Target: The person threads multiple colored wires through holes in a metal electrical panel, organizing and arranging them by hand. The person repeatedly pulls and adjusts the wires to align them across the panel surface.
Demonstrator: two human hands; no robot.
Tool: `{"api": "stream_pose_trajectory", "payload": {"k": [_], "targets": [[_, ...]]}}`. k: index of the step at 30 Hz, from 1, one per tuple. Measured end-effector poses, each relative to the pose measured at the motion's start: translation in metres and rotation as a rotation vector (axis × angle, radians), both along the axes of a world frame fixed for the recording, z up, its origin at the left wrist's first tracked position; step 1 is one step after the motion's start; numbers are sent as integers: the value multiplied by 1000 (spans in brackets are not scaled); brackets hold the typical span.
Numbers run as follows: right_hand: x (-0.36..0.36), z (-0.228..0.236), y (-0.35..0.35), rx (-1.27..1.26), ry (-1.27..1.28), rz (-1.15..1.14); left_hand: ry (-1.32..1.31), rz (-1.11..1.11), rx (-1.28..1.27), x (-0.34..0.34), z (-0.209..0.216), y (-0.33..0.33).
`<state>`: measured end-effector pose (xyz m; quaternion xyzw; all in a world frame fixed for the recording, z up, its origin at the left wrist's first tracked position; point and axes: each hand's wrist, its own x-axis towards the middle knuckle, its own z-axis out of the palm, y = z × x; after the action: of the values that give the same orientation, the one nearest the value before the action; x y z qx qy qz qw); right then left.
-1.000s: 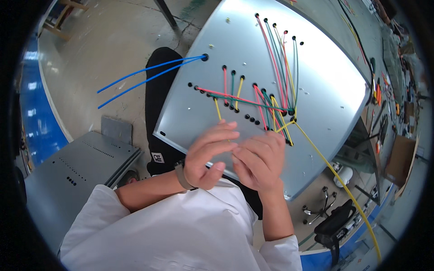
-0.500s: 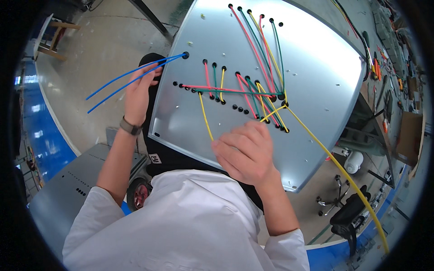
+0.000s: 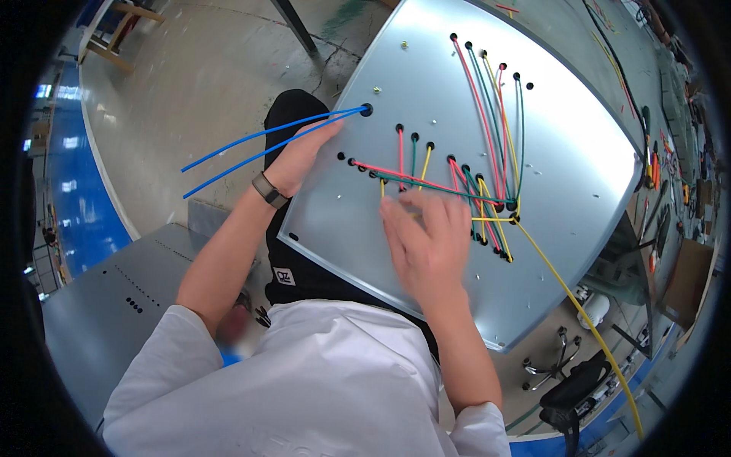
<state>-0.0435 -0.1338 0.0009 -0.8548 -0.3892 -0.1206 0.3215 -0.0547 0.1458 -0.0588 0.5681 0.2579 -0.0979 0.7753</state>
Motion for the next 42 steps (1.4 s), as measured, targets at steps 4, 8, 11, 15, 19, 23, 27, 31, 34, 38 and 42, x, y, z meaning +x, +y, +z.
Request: {"api": "stream_pose_trajectory", "payload": {"k": [4, 8, 11, 15, 19, 23, 27, 31, 34, 38, 42], "targets": [[27, -25, 26, -39, 5, -37, -93, 53, 94, -3, -7, -3], [23, -29, 12, -17, 85, 1, -175, 173, 244, -10, -9, -12], [15, -25, -3, -19, -26, 9, -329, 235, 665, -24, -1, -20], [3, -28, -5, -216, -11, 5, -529, 92, 1136, -48, 17, -35], [-4, -37, 1, -321, -22, -74, -629, -106, 1205, -62, 22, -59], [-5, -36, 1, -334, -55, -80, -628, -239, 1266, -62, 18, -79], [0, -30, -20, -225, 72, -25, -665, -332, 1342, -59, 17, -84], [-16, -21, -68, 9, 152, -36, -634, -458, 1419, -63, 24, -83], [-32, -9, -117, 114, 250, -275, -616, -511, 1464, -65, 26, -84], [-17, -2, -159, 226, 442, -682, -630, -604, 1527, -64, 28, -85], [14, -1, -157, 206, 411, -537, -713, -626, 1534, -54, 30, -82]]}}
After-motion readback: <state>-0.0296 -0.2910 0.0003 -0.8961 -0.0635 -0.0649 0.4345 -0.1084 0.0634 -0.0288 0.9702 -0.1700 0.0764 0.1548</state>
